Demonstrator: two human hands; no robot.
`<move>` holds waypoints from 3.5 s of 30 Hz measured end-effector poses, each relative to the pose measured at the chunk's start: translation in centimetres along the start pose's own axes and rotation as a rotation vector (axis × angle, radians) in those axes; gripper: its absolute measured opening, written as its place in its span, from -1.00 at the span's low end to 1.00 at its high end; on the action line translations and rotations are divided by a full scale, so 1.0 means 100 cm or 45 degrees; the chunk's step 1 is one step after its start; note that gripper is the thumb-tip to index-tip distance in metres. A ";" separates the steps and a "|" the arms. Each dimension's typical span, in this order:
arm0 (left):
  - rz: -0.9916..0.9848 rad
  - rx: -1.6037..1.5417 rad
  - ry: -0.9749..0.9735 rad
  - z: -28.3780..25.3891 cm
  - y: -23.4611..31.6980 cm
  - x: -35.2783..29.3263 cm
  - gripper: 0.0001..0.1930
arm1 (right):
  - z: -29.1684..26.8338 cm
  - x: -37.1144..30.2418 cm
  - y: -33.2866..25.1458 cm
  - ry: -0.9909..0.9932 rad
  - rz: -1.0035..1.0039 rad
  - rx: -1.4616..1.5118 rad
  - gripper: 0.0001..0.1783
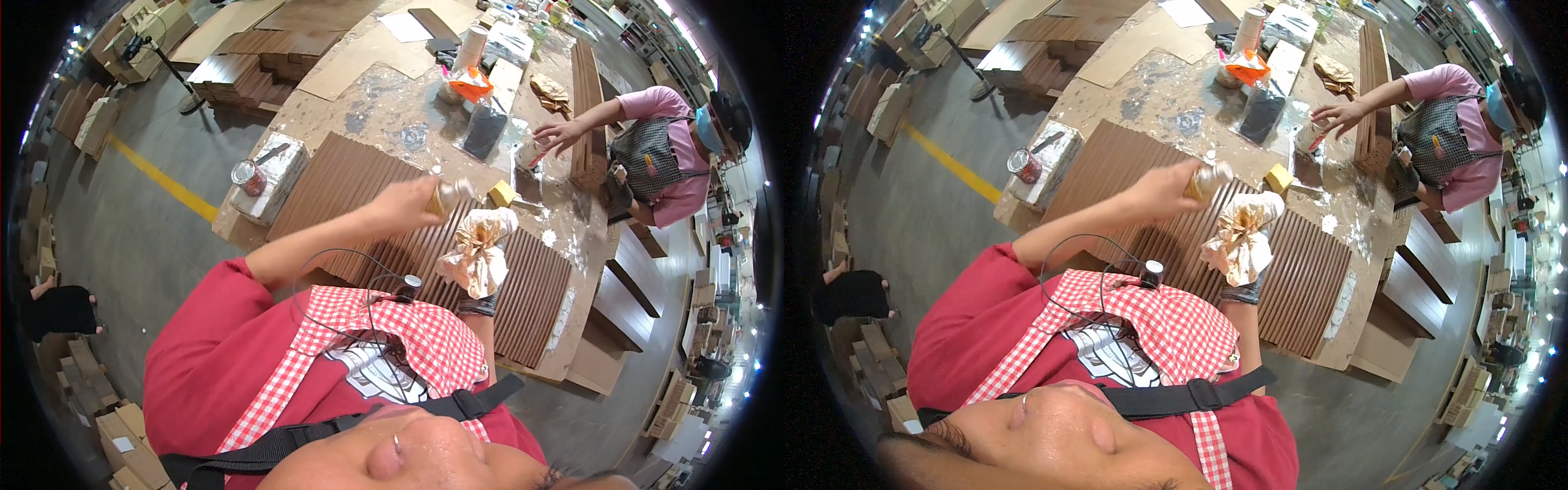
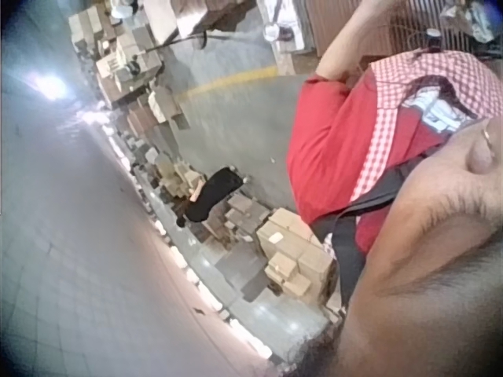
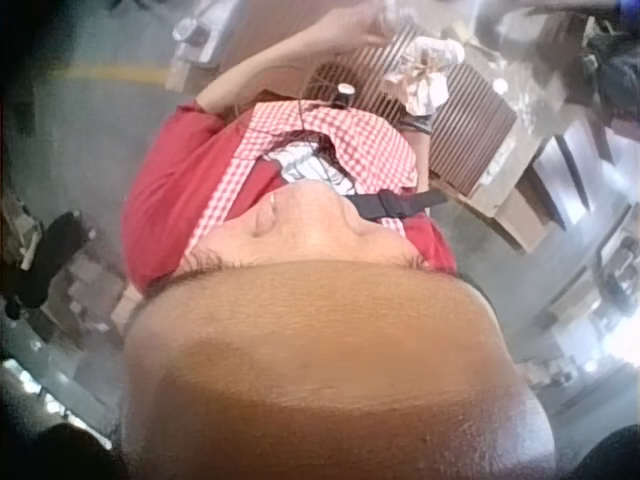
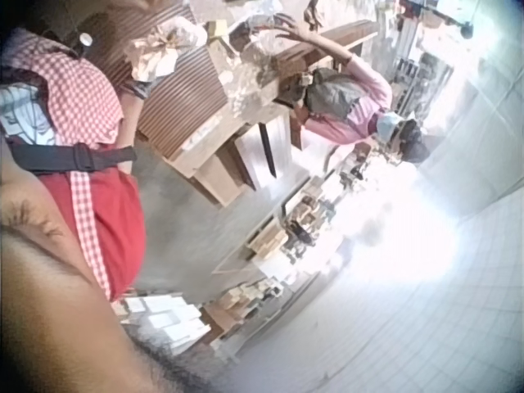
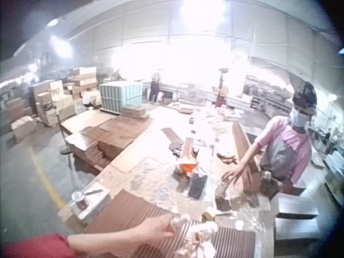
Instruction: The person applies finish to a grooved wooden panel using a sponge and wipes it with a cloth. They then take a wooden board, wipe it with the cloth, and scrape its surface using a hand tool.
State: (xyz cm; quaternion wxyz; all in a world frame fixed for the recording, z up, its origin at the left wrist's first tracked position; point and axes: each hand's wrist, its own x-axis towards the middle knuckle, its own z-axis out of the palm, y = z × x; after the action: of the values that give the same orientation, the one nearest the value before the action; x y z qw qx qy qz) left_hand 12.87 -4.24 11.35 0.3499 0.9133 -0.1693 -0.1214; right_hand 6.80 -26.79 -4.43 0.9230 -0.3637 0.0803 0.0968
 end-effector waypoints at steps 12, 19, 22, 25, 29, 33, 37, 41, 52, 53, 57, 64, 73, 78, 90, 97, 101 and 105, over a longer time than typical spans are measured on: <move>-0.245 -0.096 0.614 -0.020 -0.142 0.204 -0.36 | -0.018 -0.012 -0.016 0.095 -0.151 0.039 -0.55; -0.230 -0.286 0.713 0.004 -0.198 0.213 -0.34 | -0.020 -0.009 -0.020 0.089 -0.214 0.044 -0.54; -0.296 -0.188 0.703 0.000 -0.194 0.208 -0.28 | -0.016 -0.006 -0.022 0.055 -0.224 0.039 -0.54; -0.353 -0.133 0.643 -0.008 -0.195 0.190 -0.23 | -0.005 -0.001 -0.024 -0.023 -0.216 0.030 -0.54; -0.266 -0.185 0.677 -0.012 -0.158 0.130 -0.33 | 0.015 0.017 -0.030 -0.177 -0.234 0.009 -0.54; 0.124 -0.299 1.129 -0.008 -0.120 -0.038 -0.69 | 0.053 0.059 -0.030 -0.321 0.096 0.212 -0.51; -0.115 -0.223 1.686 0.041 -0.135 -0.162 -0.69 | 0.131 0.088 -0.041 -0.623 0.466 0.250 -0.52; -0.554 -0.028 1.615 0.061 -0.157 -0.218 -0.61 | 0.180 0.154 0.006 -0.440 0.291 -0.280 -0.59; -0.607 -0.386 1.363 0.079 -0.113 -0.209 -0.56 | 0.233 0.087 0.100 -1.071 -1.161 -2.416 -0.59; -0.592 -0.410 1.355 0.081 -0.116 -0.205 -0.57 | 0.228 0.073 0.120 -1.068 -0.813 -2.344 -0.61; -0.545 -0.470 1.460 0.110 -0.135 -0.196 -0.60 | 0.232 0.022 0.106 -1.471 -0.903 -2.267 -0.74; -0.557 -0.235 1.353 0.084 -0.114 -0.193 -0.63 | 0.254 0.091 0.079 -1.274 -0.744 -2.402 -0.78; -0.648 -0.210 1.422 0.104 -0.129 -0.193 -0.67 | 0.250 0.034 0.100 -1.539 -0.698 -2.356 -0.67; -0.593 -0.171 1.333 0.084 -0.114 -0.186 -0.65 | 0.215 0.130 0.112 -1.114 -0.398 -1.810 -0.65; -0.550 -0.138 1.341 0.087 -0.118 -0.184 -0.64 | 0.192 0.203 0.121 -1.032 -1.315 -2.434 -0.51; -0.703 -0.602 1.279 0.113 -0.158 -0.208 -0.61 | 0.240 0.026 0.129 -1.421 -0.741 -1.886 -0.71; -0.494 -0.298 1.361 0.098 -0.142 -0.202 -0.61 | 0.238 0.085 0.108 -0.690 0.451 -0.959 -0.75; -0.508 -0.517 1.322 0.081 -0.132 -0.189 -0.63 | 0.205 0.213 0.088 -0.640 -0.966 -2.127 -0.74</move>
State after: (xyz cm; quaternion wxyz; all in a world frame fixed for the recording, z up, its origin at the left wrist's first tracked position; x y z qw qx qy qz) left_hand -4.16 7.56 -1.56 0.5250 0.7823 0.2256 0.2480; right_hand 26.95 -3.80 -0.07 0.3248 -0.8762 -0.3393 -0.1079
